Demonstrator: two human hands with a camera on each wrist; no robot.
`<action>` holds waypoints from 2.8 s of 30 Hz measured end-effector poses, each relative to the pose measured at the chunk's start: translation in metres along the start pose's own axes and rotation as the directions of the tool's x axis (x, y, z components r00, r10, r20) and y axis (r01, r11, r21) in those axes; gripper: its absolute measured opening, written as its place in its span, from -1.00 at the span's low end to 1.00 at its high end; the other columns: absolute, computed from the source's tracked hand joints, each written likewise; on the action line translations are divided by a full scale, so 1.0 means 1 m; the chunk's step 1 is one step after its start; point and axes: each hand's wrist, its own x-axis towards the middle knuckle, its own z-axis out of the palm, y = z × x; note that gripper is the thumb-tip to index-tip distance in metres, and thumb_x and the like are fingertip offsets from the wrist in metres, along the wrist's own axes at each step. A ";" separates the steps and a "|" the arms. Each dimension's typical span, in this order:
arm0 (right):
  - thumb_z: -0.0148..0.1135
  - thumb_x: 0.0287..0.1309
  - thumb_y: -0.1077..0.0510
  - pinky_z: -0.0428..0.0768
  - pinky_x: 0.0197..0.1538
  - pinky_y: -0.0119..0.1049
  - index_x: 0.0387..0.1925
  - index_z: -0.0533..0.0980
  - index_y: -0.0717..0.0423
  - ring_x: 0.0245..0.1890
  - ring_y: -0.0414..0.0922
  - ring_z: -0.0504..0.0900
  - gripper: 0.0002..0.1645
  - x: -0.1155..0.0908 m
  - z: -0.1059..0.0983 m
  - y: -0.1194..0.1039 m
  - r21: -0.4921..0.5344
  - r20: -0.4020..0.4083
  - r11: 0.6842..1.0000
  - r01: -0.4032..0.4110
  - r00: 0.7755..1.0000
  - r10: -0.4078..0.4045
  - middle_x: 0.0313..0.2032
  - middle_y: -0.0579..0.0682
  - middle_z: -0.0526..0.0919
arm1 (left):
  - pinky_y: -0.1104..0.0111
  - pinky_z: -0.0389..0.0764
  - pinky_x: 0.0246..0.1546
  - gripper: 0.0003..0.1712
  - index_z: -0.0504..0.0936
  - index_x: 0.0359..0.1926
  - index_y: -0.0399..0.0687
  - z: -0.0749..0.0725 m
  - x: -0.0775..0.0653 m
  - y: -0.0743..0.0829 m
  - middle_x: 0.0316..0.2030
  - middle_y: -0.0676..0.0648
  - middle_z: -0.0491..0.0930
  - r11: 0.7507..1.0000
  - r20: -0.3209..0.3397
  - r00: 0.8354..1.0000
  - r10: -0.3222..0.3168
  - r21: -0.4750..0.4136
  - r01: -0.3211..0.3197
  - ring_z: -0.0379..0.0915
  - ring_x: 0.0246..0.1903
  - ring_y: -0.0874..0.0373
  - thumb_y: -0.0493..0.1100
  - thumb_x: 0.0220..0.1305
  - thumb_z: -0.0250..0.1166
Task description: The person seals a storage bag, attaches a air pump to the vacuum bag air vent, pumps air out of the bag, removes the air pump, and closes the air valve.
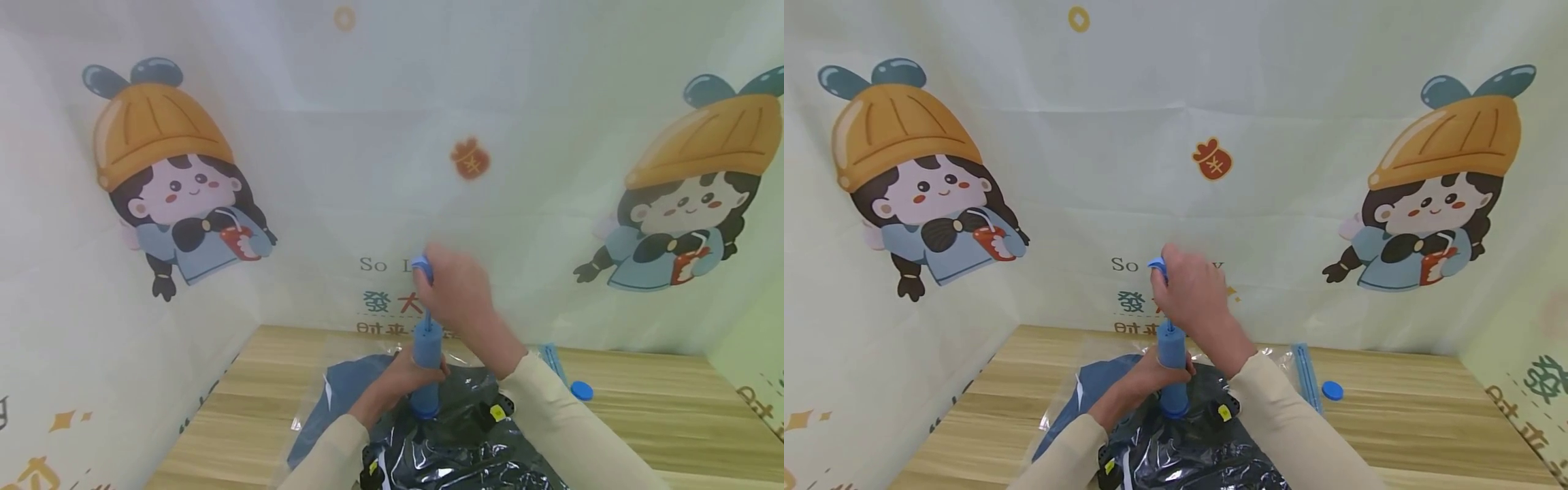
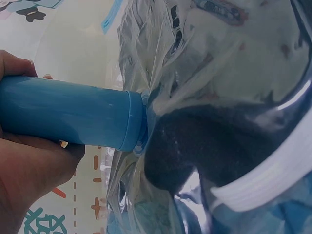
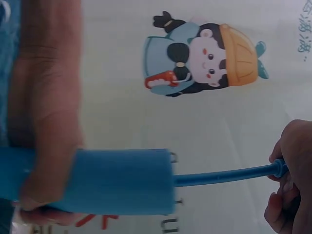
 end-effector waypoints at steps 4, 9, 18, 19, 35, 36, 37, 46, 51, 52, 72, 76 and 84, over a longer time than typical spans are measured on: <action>0.26 0.31 0.22 0.16 -0.69 -0.36 -0.49 0.35 0.08 -0.77 -0.19 0.21 -0.70 -0.017 0.015 0.005 -0.027 0.058 0.999 -0.019 0.998 0.021 -0.72 -0.12 0.22 | 0.21 0.51 -0.03 -0.74 0.59 -0.14 -0.37 0.000 0.001 -0.002 -0.30 0.00 0.65 1.000 0.011 1.000 0.012 -0.016 -0.012 0.54 -0.22 0.10 -0.28 0.17 0.35; 0.28 0.30 0.24 0.15 -0.70 -0.37 -0.53 0.34 0.05 -0.78 -0.21 0.19 -0.66 -0.032 0.030 0.012 -0.026 0.051 1.000 -0.013 0.999 0.014 -0.74 -0.14 0.23 | 0.22 0.53 -0.04 -0.75 0.56 -0.14 -0.32 0.000 0.003 -0.003 -0.29 -0.02 0.63 0.999 0.010 0.999 0.030 -0.044 -0.030 0.54 -0.22 0.10 -0.34 0.15 0.33; 0.30 0.25 0.23 0.14 -0.69 -0.38 -0.53 0.32 0.05 -0.76 -0.21 0.21 -0.66 -0.049 0.044 0.015 -0.017 0.075 0.999 -0.029 0.997 0.030 -0.72 -0.15 0.23 | 0.27 0.51 -0.13 -0.68 0.56 -0.06 -0.11 0.000 0.002 0.000 -0.24 0.01 0.58 0.997 0.001 1.000 0.022 -0.080 -0.022 0.45 -0.24 0.12 -0.35 0.12 0.32; 0.30 0.26 0.23 0.14 -0.69 -0.38 -0.51 0.33 0.06 -0.76 -0.21 0.21 -0.67 -0.050 0.045 0.015 -0.020 0.081 0.999 -0.029 0.996 0.030 -0.71 -0.15 0.24 | 0.27 0.51 -0.13 -0.64 0.56 -0.02 -0.11 0.000 0.001 0.000 -0.22 0.02 0.58 0.997 -0.006 1.000 0.015 -0.078 -0.016 0.46 -0.23 0.12 -0.34 0.12 0.33; 0.21 0.33 0.22 0.10 -0.69 -0.37 -0.51 0.33 0.05 -0.77 -0.23 0.14 -0.70 -0.023 0.022 0.014 -0.012 0.069 0.998 0.061 0.996 -0.060 -0.72 -0.16 0.21 | 0.24 0.53 -0.05 -0.77 0.58 -0.17 -0.34 0.001 0.002 0.000 -0.32 -0.01 0.65 0.999 -0.008 1.000 0.004 -0.049 -0.004 0.55 -0.25 0.11 -0.35 0.13 0.32; 0.19 0.34 0.22 0.11 -0.69 -0.36 -0.50 0.33 0.06 -0.77 -0.22 0.15 -0.70 -0.017 0.016 0.012 -0.007 0.066 0.998 0.065 0.996 -0.064 -0.72 -0.15 0.21 | 0.22 0.53 -0.05 -0.79 0.59 -0.19 -0.33 0.001 0.002 0.001 -0.33 -0.02 0.65 0.999 -0.012 1.000 0.002 -0.044 -0.002 0.55 -0.26 0.10 -0.35 0.13 0.33; 0.19 0.34 0.22 0.12 -0.68 -0.35 -0.51 0.32 0.06 -0.76 -0.21 0.16 -0.69 -0.010 0.011 0.011 -0.007 0.062 0.998 0.068 0.996 -0.067 -0.72 -0.14 0.22 | 0.21 0.53 -0.06 -0.80 0.60 -0.20 -0.33 0.001 0.002 0.001 -0.33 -0.02 0.65 0.999 -0.015 1.000 -0.001 -0.036 0.000 0.56 -0.26 0.10 -0.35 0.13 0.33; 0.15 0.33 0.23 0.20 -0.68 -0.30 -0.55 0.28 0.05 -0.77 -0.16 0.24 -0.66 0.030 -0.028 0.001 0.003 -0.043 0.995 0.095 0.995 -0.095 -0.72 -0.09 0.25 | 0.15 0.48 -0.02 -0.85 0.64 -0.23 -0.24 0.002 -0.001 0.003 -0.31 -0.02 0.66 1.000 -0.020 1.000 -0.010 -0.011 0.009 0.56 -0.21 0.08 -0.30 0.16 0.38; 0.14 0.32 0.24 0.24 -0.68 -0.29 -0.55 0.27 0.05 -0.76 -0.15 0.26 -0.66 0.032 -0.029 0.003 0.007 -0.053 0.999 0.044 0.998 -0.044 -0.72 -0.09 0.26 | 0.13 0.46 0.01 -0.83 0.65 -0.23 -0.26 0.003 -0.001 0.002 -0.30 -0.01 0.67 1.000 -0.016 1.000 -0.005 -0.002 0.005 0.56 -0.20 0.09 -0.28 0.15 0.38; 0.14 0.31 0.24 0.24 -0.68 -0.29 -0.55 0.26 0.05 -0.76 -0.15 0.27 -0.66 0.031 -0.028 0.003 0.003 -0.054 0.999 0.038 0.998 -0.037 -0.72 -0.09 0.26 | 0.13 0.46 0.01 -0.83 0.65 -0.23 -0.26 0.003 -0.001 0.002 -0.30 -0.01 0.67 1.000 -0.018 1.000 -0.005 -0.002 0.005 0.56 -0.21 0.09 -0.28 0.15 0.38; 0.25 0.31 0.23 0.12 -0.69 -0.38 -0.57 0.29 0.02 -0.76 -0.22 0.18 -0.61 -0.030 0.028 0.013 -0.024 0.076 1.000 -0.002 0.997 0.004 -0.73 -0.14 0.22 | 0.21 0.52 -0.03 -0.79 0.58 -0.17 -0.27 0.001 0.001 0.001 -0.31 -0.01 0.64 0.999 -0.014 1.000 0.004 -0.048 -0.005 0.54 -0.24 0.10 -0.34 0.14 0.33; 0.25 0.30 0.24 0.14 -0.69 -0.37 -0.56 0.29 0.02 -0.77 -0.22 0.18 -0.62 -0.037 0.035 0.015 -0.013 0.078 1.000 -0.006 0.997 0.007 -0.73 -0.14 0.22 | 0.23 0.53 -0.04 -0.73 0.57 -0.11 -0.26 0.001 0.001 0.000 -0.28 -0.01 0.63 0.998 -0.008 1.000 0.004 -0.059 -0.004 0.54 -0.22 0.10 -0.35 0.13 0.32; 0.26 0.27 0.25 0.10 -0.72 -0.39 -0.56 0.27 0.03 -0.77 -0.24 0.15 -0.62 -0.048 0.043 0.017 -0.018 0.067 1.000 -0.003 0.998 0.004 -0.74 -0.17 0.19 | 0.25 0.50 -0.08 -0.64 0.56 -0.03 -0.05 0.001 0.002 0.001 -0.21 0.03 0.59 0.998 -0.009 1.000 -0.007 -0.066 0.007 0.46 -0.21 0.13 -0.31 0.12 0.33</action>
